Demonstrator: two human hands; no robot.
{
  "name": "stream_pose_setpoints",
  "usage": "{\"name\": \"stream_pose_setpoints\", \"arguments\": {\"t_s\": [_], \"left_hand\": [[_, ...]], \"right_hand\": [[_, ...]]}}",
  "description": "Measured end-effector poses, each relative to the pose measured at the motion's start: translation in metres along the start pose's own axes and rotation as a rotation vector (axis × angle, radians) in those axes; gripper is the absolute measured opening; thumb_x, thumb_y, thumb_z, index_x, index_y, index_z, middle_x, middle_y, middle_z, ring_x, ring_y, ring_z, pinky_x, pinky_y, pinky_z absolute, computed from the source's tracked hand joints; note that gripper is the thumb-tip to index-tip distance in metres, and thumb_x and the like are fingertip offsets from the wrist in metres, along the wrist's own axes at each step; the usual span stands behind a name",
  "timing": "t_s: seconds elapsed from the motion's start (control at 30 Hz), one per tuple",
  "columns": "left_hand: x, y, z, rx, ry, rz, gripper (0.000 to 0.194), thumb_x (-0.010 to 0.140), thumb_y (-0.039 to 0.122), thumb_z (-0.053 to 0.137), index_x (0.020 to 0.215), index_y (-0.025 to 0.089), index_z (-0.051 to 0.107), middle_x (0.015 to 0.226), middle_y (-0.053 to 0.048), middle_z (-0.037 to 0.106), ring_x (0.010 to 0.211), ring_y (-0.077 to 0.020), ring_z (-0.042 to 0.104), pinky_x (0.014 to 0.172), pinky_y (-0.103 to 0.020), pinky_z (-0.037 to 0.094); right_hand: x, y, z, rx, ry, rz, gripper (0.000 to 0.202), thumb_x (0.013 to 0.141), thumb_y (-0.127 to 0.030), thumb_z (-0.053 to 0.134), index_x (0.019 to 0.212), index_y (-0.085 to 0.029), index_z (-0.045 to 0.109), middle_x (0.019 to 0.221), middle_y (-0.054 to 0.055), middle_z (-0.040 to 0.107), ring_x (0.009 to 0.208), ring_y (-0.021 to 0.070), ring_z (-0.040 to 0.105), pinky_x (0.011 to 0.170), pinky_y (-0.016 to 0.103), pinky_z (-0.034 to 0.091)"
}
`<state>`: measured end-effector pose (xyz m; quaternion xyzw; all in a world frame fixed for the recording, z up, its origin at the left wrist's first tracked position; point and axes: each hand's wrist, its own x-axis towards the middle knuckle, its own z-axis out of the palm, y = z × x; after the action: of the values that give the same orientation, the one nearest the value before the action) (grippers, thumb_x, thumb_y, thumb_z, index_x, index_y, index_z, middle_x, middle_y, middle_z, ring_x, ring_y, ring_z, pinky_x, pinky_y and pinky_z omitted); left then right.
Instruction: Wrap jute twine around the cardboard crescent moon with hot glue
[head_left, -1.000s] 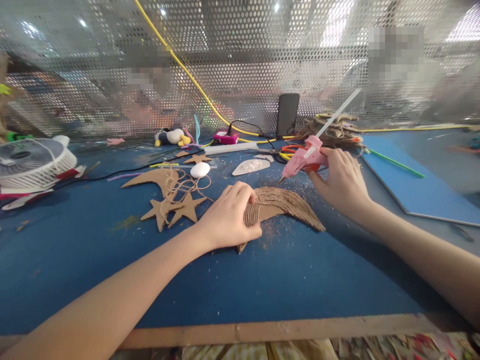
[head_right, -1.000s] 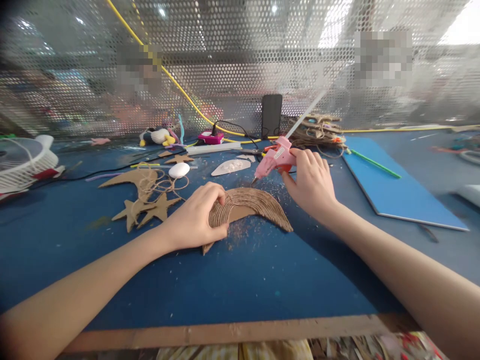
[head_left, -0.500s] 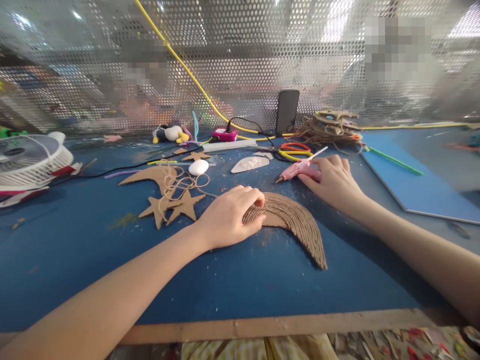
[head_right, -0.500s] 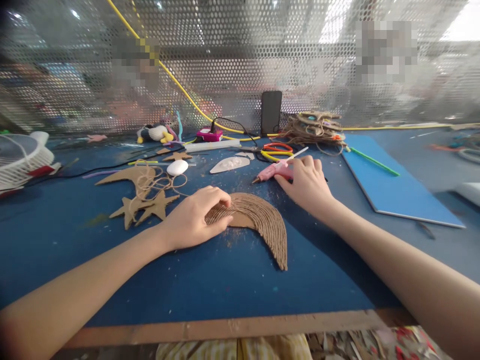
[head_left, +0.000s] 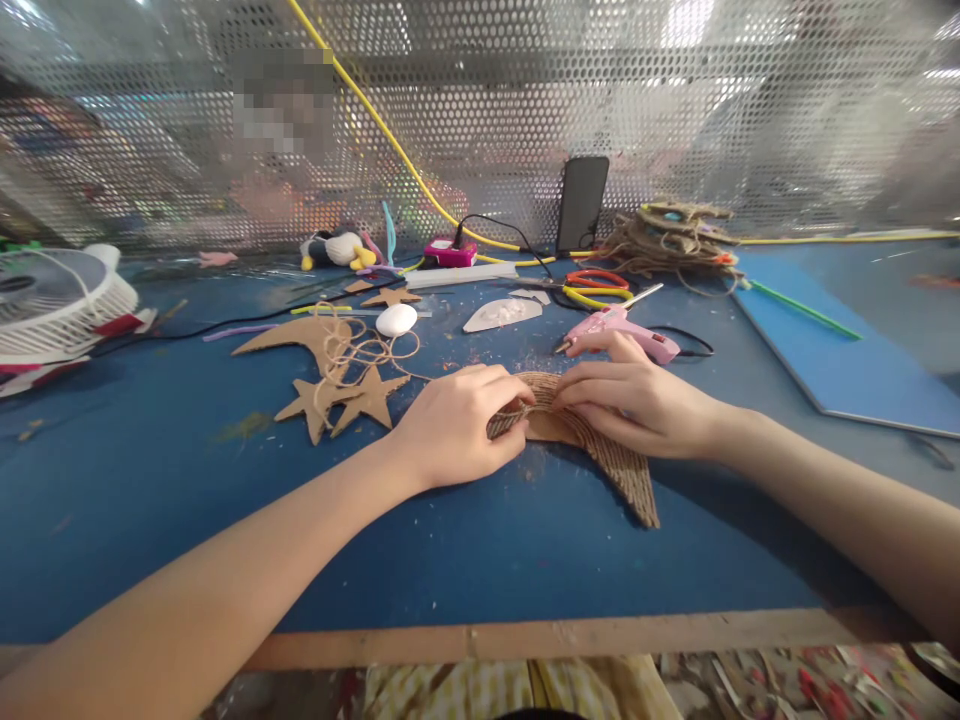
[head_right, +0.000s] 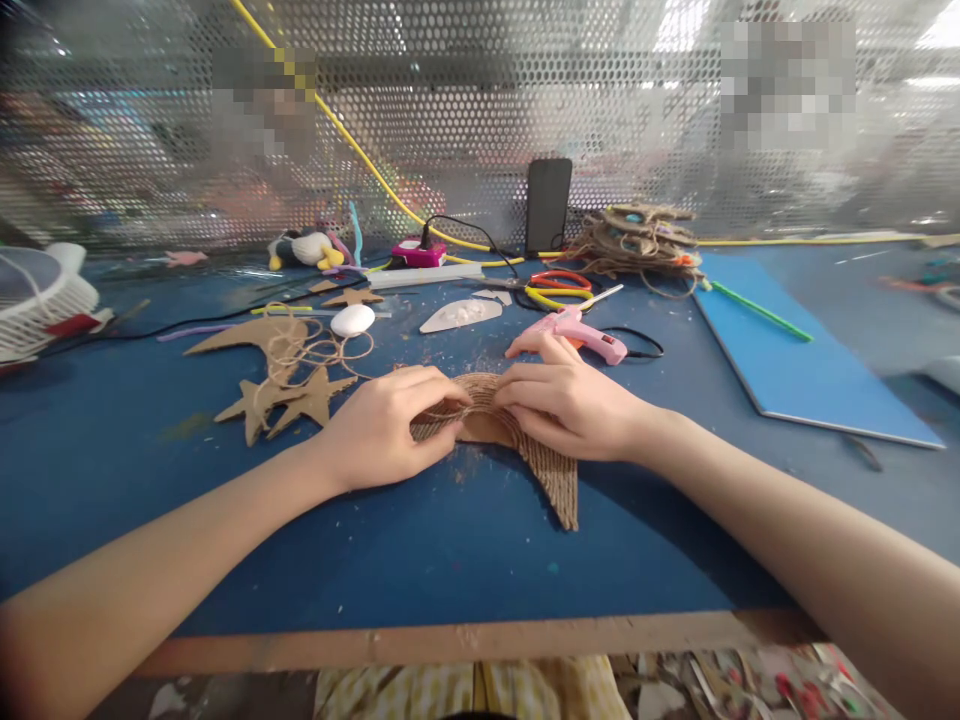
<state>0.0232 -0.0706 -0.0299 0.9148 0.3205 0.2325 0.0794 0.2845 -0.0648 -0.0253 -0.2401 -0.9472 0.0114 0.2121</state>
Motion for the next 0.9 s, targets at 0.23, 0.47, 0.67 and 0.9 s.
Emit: {"name": "stream_pose_setpoints", "arguments": {"t_s": [0.23, 0.47, 0.67, 0.9], "left_hand": [[-0.0001, 0.0009, 0.0006, -0.042, -0.015, 0.002, 0.019, 0.089, 0.021, 0.056, 0.105, 0.018, 0.066, 0.103, -0.008, 0.067, 0.094, -0.0216, 0.065, 0.082, -0.036, 0.054], [-0.0004, 0.0014, 0.0002, -0.013, 0.000, 0.057, 0.018, 0.090, 0.019, 0.056, 0.100, 0.016, 0.070, 0.098, -0.007, 0.067, 0.089, -0.0204, 0.064, 0.082, -0.035, 0.052], [-0.0009, 0.0017, -0.0001, 0.005, -0.001, 0.087, 0.020, 0.090, 0.018, 0.055, 0.102, 0.015, 0.071, 0.098, -0.008, 0.068, 0.091, -0.0202, 0.064, 0.083, -0.034, 0.053], [-0.0013, 0.0010, 0.0012, 0.044, 0.000, 0.122, 0.021, 0.091, 0.017, 0.055, 0.100, 0.014, 0.073, 0.096, -0.008, 0.068, 0.087, -0.0190, 0.064, 0.080, -0.032, 0.054]], "right_hand": [[0.0006, -0.0031, 0.0007, -0.033, -0.036, -0.013, 0.025, 0.090, -0.014, 0.052, 0.106, -0.023, 0.069, 0.110, 0.005, 0.071, 0.121, 0.0272, 0.045, 0.103, 0.051, 0.038], [0.0001, -0.0034, 0.0009, -0.121, -0.059, -0.064, 0.023, 0.091, -0.014, 0.050, 0.103, -0.021, 0.067, 0.111, 0.005, 0.070, 0.122, 0.0289, 0.044, 0.104, 0.053, 0.035], [0.0011, -0.0035, 0.0011, -0.085, -0.061, -0.047, 0.023, 0.093, -0.016, 0.048, 0.103, -0.022, 0.067, 0.111, 0.005, 0.070, 0.123, 0.0296, 0.043, 0.105, 0.053, 0.035], [0.0017, -0.0030, 0.0012, -0.084, -0.053, -0.054, 0.022, 0.093, -0.015, 0.049, 0.104, -0.020, 0.067, 0.110, 0.005, 0.069, 0.119, 0.0295, 0.044, 0.104, 0.052, 0.035]]}}
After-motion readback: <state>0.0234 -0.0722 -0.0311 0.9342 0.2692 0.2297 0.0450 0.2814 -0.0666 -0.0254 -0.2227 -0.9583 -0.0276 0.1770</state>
